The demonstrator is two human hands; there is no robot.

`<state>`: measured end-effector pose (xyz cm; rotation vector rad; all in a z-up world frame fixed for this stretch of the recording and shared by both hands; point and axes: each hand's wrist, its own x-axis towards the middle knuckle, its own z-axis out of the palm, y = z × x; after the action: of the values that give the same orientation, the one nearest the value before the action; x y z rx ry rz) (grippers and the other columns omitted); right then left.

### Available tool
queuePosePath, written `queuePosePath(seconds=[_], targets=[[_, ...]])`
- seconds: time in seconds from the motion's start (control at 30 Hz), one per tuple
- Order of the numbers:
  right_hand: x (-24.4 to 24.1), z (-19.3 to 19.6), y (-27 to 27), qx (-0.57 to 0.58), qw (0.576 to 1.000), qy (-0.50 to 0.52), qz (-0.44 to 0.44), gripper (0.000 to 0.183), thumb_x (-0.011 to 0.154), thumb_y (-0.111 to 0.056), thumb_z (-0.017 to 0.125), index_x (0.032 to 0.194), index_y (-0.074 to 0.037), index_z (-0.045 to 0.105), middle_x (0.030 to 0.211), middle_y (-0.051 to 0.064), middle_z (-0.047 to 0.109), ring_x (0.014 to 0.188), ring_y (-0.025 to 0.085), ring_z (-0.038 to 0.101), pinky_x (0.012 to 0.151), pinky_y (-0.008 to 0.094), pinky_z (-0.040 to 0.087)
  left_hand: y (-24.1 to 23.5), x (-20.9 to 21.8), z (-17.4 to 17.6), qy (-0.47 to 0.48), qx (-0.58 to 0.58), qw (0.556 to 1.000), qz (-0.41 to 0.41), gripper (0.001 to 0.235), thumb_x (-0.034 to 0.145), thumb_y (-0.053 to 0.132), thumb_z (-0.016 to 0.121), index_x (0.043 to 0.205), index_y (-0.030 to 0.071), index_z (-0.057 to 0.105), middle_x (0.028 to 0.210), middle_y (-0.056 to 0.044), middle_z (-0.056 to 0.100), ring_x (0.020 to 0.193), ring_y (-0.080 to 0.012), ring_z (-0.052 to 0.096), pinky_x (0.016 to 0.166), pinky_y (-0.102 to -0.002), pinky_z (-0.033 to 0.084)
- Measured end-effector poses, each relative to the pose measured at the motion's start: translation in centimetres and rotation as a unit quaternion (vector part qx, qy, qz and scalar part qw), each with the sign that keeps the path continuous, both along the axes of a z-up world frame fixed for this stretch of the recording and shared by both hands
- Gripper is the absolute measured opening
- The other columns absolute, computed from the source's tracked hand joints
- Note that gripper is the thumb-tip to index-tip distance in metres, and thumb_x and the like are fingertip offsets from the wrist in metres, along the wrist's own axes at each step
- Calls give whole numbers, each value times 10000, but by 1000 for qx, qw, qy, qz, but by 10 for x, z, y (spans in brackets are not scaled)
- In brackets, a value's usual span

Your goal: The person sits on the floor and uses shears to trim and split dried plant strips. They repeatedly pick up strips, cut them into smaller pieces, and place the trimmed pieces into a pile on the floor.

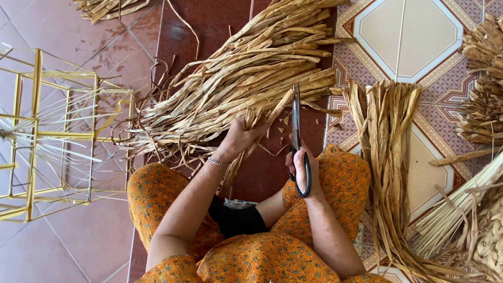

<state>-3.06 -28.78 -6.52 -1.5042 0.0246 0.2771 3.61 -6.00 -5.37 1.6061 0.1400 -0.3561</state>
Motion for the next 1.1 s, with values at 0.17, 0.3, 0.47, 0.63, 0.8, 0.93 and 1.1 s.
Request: queuePosePath(seconds=[0.17, 0.3, 0.47, 0.63, 0.8, 0.93, 1.1], targets=[[-3, 5, 0, -16, 998, -53, 16, 739, 1035, -592, 480, 1496, -16, 509, 734, -33, 574, 598, 34, 467, 528, 196, 376, 6, -13, 1, -22, -25, 999, -4, 55, 969, 101, 721, 949, 50, 730, 757, -2, 690, 632, -81, 583, 566, -265, 482], [-6, 4, 1, -51, 998, -28, -3, 618, 1041, -475, 522, 1461, -24, 558, 669, -31, 564, 556, 40, 468, 506, 201, 392, 5, -15, -2, -24, -24, 999, 2, 56, 958, 101, 736, 943, 48, 727, 759, -3, 694, 638, -85, 601, 575, -267, 500], [-6, 1, 0, -61, 994, -92, 11, 581, 1064, -424, 572, 1462, -1, 553, 663, -41, 536, 576, 39, 520, 509, 219, 432, 3, -12, 1, -69, -15, 997, 20, 91, 970, 135, 718, 1029, 67, 734, 850, 12, 740, 744, -60, 665, 664, -243, 560], [-14, -3, 6, -165, 975, -143, 41, 567, 1027, -461, 527, 1388, -28, 585, 597, -53, 516, 434, 36, 503, 370, 235, 490, -7, 6, 1, -38, 9, 997, 71, 144, 998, 192, 691, 1058, 78, 757, 803, -45, 739, 648, -104, 615, 558, -281, 492], [-17, -9, 11, -182, 962, -197, 38, 499, 1070, -471, 513, 1284, -40, 646, 589, -60, 528, 414, 42, 512, 360, 234, 494, -16, 16, -6, -59, -11, 995, 77, 111, 974, 196, 689, 997, 104, 745, 882, -33, 779, 784, -75, 716, 668, -280, 604], [-20, -12, 17, -184, 962, -201, 19, 510, 1093, -458, 498, 1346, -34, 625, 571, -62, 514, 439, 40, 528, 386, 242, 484, -19, 14, -12, -57, -26, 994, 85, 102, 995, 167, 698, 974, 84, 753, 893, -49, 770, 800, -88, 694, 701, -302, 596], [-16, -4, 12, -103, 987, -105, 60, 587, 1055, -465, 518, 1407, 3, 559, 612, -51, 521, 506, 45, 525, 432, 240, 452, -14, 15, -13, -50, -82, 990, 101, 80, 992, 139, 696, 978, 85, 754, 906, -15, 773, 836, -77, 702, 749, -285, 593]])
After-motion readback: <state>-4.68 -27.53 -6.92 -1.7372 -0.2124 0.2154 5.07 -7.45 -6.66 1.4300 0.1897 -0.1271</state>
